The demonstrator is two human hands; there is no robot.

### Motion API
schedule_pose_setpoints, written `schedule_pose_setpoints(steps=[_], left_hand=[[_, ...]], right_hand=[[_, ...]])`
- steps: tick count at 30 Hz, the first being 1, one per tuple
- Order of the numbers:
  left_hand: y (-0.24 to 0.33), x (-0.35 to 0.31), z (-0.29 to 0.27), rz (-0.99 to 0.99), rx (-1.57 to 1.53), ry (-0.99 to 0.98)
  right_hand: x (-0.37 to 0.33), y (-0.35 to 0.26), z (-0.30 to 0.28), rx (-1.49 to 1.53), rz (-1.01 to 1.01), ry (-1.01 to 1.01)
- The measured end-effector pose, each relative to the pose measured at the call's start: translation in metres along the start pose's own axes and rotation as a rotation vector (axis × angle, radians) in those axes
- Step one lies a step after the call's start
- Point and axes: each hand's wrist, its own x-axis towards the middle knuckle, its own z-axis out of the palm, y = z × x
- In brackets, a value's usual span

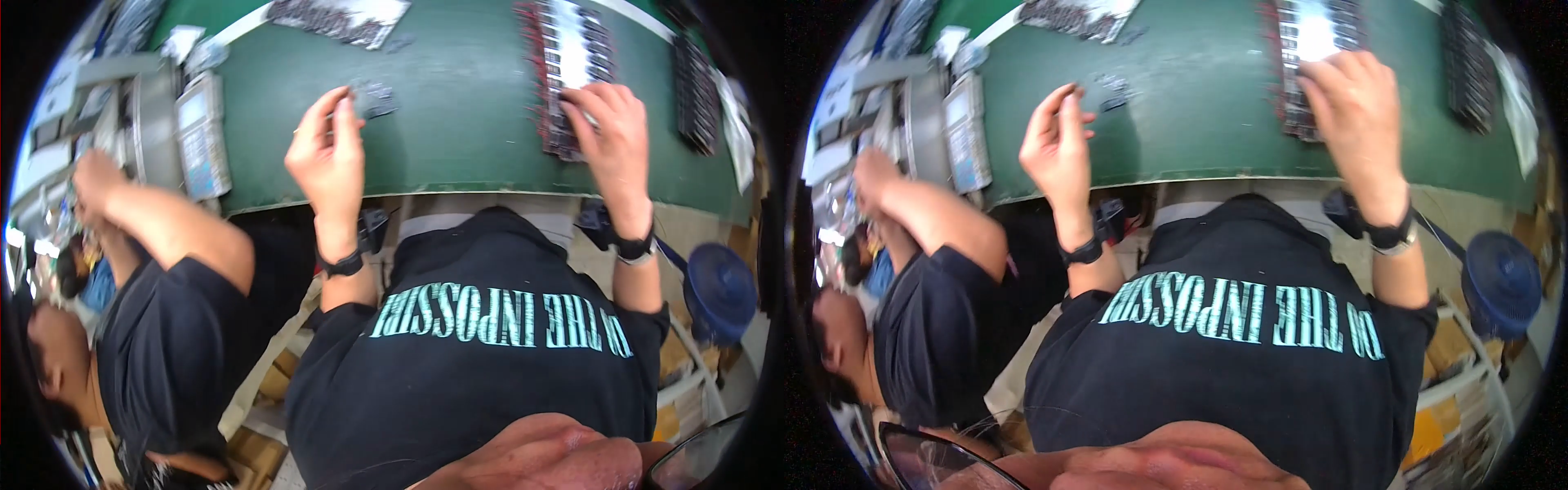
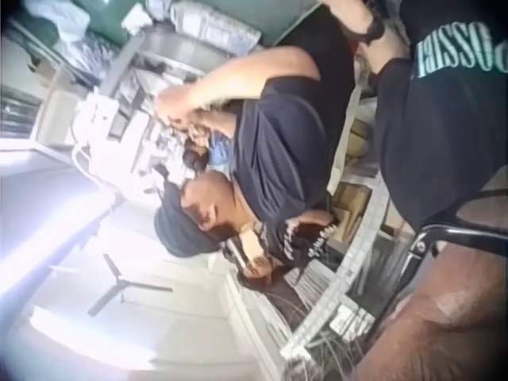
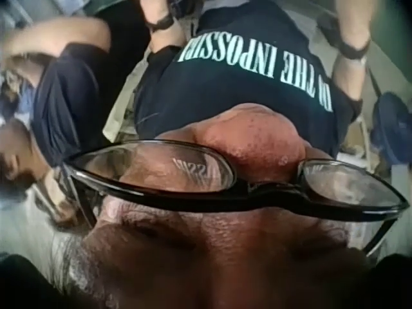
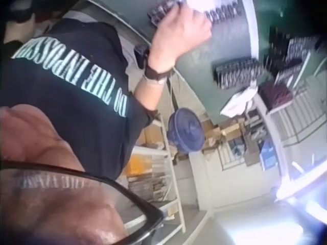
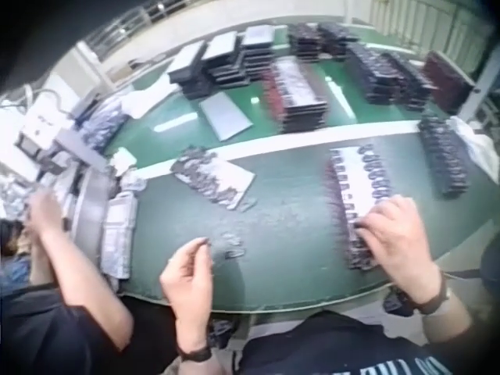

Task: The person picks up a speaker from a tray, joins it with a plastic housing by hand, and places the assembled unit onto a metal plate, repeating the process several times.

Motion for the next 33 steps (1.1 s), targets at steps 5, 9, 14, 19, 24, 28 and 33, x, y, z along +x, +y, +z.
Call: schedule_pose_setpoints(steps=[5, 9, 14, 19, 24, 28, 33], left_hand=[[-0.01, 0.005, -0.01, 0.219, 0.491, -0.144], [-0.01, 0.002, -0.003, 0.341, 0.641, -0.221], [-0.005, 0.002, 0.009, 0.46, 0.674, -0.249], [0.0, 0.003, 0.012, 0.481, 0.714, -0.323], [0.01, -0.002, 0.017, 0.377, 0.323, -0.369], [0.018, -0.012, 0.04, 0.169, -0.179, -0.353], [0.029, -0.023, 0.043, -0.119, -0.558, -0.445]], right_hand=[[0.002, 0.005, -0.005, -0.06, -0.019, -0.144], [0.01, 0.004, -0.003, -0.011, -0.017, -0.206], [0.01, 0.004, -0.004, 0.093, 0.03, -0.265], [0.006, -0.002, -0.007, 0.118, 0.019, -0.187], [0.001, -0.029, -0.025, 0.583, 0.385, -0.158], [-0.007, -0.044, -0.016, 1.05, 0.531, -0.171], [-0.007, -0.05, -0.005, 1.378, 0.657, -0.215]])
